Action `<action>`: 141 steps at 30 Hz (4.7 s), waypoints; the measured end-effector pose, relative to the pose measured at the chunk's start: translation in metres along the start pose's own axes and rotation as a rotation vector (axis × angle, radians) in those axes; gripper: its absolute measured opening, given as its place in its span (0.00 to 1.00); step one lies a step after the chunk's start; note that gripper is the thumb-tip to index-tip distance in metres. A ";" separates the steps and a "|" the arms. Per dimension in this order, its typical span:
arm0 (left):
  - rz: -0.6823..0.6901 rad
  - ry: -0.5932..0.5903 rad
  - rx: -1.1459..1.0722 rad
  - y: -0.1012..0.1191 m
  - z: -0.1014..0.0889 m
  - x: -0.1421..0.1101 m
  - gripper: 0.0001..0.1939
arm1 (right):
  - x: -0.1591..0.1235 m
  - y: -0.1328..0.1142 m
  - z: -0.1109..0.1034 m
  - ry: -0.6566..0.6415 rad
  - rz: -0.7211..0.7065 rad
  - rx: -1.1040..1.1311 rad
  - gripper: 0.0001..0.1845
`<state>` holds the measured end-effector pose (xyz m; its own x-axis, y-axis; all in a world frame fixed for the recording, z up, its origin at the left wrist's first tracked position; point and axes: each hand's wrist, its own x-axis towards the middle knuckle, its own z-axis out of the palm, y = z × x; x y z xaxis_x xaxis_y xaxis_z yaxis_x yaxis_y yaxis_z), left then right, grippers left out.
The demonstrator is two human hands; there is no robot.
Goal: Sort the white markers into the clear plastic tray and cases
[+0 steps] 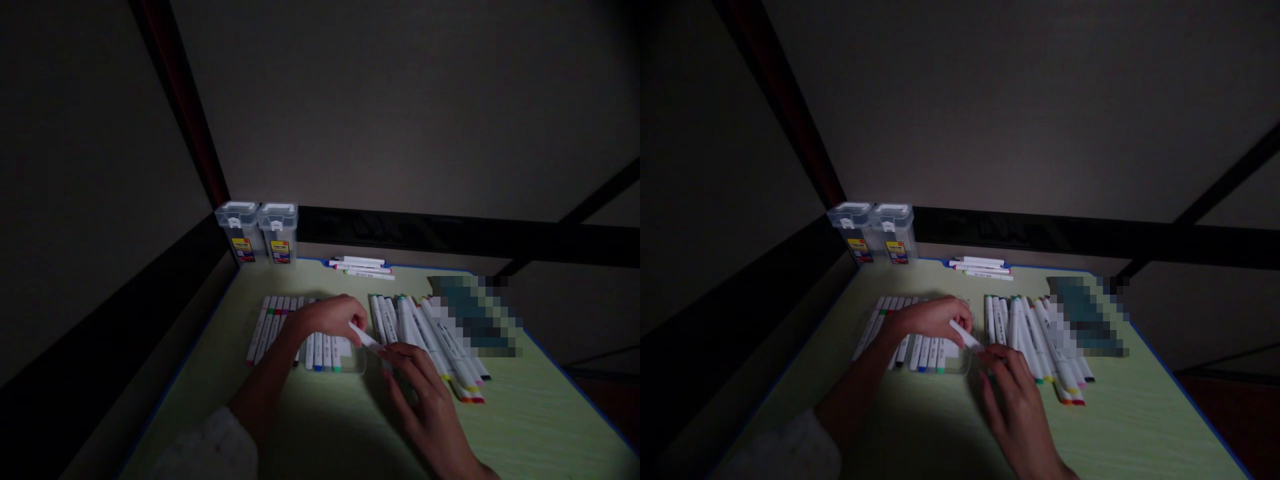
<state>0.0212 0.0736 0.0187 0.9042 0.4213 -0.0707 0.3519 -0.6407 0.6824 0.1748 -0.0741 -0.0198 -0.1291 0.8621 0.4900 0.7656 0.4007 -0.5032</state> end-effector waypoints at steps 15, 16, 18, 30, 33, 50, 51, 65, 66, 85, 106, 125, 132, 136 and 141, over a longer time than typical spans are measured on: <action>0.057 -0.045 -0.067 0.007 -0.001 0.001 0.06 | 0.004 -0.003 -0.002 -0.085 -0.016 0.060 0.15; 0.059 -0.041 -0.067 0.006 0.000 0.001 0.06 | 0.005 -0.003 -0.002 -0.095 -0.022 0.063 0.16; 0.058 -0.038 -0.059 0.006 0.001 0.001 0.06 | 0.005 -0.004 -0.002 -0.120 -0.022 0.058 0.17; 0.054 -0.067 -0.033 0.010 0.002 0.001 0.09 | 0.005 -0.009 0.000 -0.199 0.010 0.027 0.22; 0.038 -0.049 -0.043 0.009 0.003 0.001 0.09 | 0.006 -0.008 -0.001 -0.154 0.000 0.002 0.23; -0.173 0.184 -0.004 -0.018 -0.011 -0.016 0.16 | 0.001 -0.002 0.001 -0.078 -0.028 -0.109 0.21; -0.182 0.189 0.000 -0.019 -0.011 -0.017 0.16 | 0.001 -0.002 0.002 -0.073 -0.029 -0.111 0.21; -0.287 0.263 0.089 -0.012 -0.020 -0.024 0.13 | 0.001 -0.002 0.001 -0.069 -0.015 -0.103 0.21; -0.290 0.270 0.095 -0.013 -0.021 -0.024 0.13 | 0.001 -0.001 0.001 -0.070 -0.012 -0.105 0.22; -0.301 0.259 0.102 0.004 -0.023 -0.022 0.15 | 0.001 -0.004 0.002 -0.152 -0.065 -0.057 0.20; -0.264 0.242 0.112 -0.009 -0.018 -0.015 0.13 | -0.001 -0.004 0.001 -0.167 -0.114 -0.134 0.20; -0.118 0.105 0.050 0.007 -0.014 -0.011 0.13 | -0.004 0.000 -0.001 -0.121 -0.171 -0.135 0.20; -0.064 0.060 0.053 0.004 -0.008 -0.007 0.12 | -0.004 0.003 0.002 -0.128 -0.129 -0.075 0.20; -0.060 0.009 0.054 0.009 -0.010 -0.007 0.11 | -0.005 0.004 -0.001 -0.100 -0.135 -0.031 0.23; -0.055 0.005 0.046 0.015 -0.012 -0.006 0.10 | -0.004 0.006 -0.004 0.025 -0.207 0.048 0.22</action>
<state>0.0179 0.0691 0.0376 0.8819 0.4599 -0.1037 0.4121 -0.6451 0.6435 0.1823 -0.0765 -0.0216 -0.2644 0.7519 0.6040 0.6933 0.5835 -0.4230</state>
